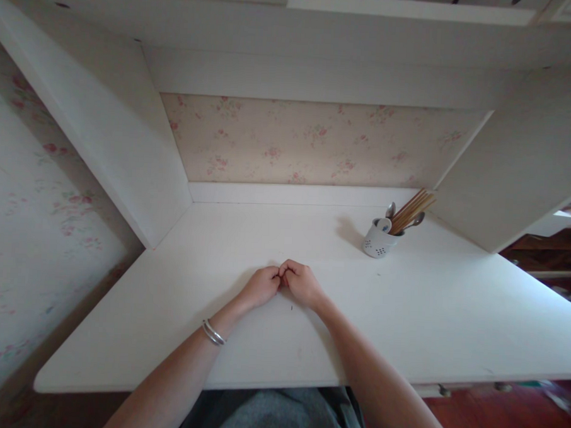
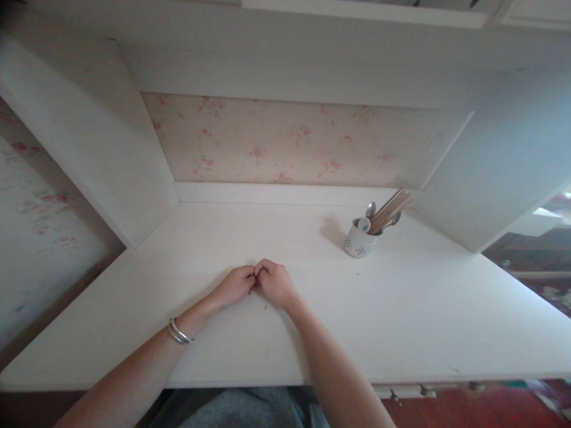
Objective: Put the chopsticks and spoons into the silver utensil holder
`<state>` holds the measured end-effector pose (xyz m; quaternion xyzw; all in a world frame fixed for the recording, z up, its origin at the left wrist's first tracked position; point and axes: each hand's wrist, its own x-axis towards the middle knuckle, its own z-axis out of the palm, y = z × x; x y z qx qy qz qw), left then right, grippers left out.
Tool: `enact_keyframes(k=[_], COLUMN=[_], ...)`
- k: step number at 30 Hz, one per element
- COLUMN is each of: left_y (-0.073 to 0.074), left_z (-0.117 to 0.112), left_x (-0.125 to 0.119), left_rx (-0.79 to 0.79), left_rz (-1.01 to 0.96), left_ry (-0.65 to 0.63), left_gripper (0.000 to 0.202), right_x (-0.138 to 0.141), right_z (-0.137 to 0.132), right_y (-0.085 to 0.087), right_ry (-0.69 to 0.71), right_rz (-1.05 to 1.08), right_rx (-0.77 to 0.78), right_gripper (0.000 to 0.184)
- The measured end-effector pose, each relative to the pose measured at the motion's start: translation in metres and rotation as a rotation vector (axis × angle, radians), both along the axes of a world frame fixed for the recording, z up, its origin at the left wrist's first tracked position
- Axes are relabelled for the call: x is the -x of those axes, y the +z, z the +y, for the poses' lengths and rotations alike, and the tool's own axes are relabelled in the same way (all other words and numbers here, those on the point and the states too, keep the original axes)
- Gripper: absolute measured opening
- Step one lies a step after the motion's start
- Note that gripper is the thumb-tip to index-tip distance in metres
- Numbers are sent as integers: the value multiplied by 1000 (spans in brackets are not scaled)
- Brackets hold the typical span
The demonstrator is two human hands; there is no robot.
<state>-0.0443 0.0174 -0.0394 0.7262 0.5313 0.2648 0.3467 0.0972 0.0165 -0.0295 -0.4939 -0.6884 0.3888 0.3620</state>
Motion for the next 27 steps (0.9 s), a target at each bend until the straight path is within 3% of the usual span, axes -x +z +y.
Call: enact_keyframes(k=[18, 20, 22, 25, 27], left_y=[1, -1, -2, 0, 3], left_z=[-1, -1, -1, -2, -4], left_x=[0, 0, 0, 0, -2], left_rx=[18, 31, 62, 96, 103], left_rz=[-12, -37, -59, -81, -112], left_ry=[-10, -6, 11, 30, 37], left_gripper=[24, 25, 27, 25, 23], right_x=[-2, -13, -35, -87, -125], right_z=[6, 11, 15, 18, 20], right_y=[0, 7, 15, 24, 24], right_ry=[-22, -128, -322, -766, -1062], right_rz=[37, 131, 267, 334, 214], right_rx=[22, 29, -14, -219, -335], right_gripper=[21, 20, 19, 29, 49])
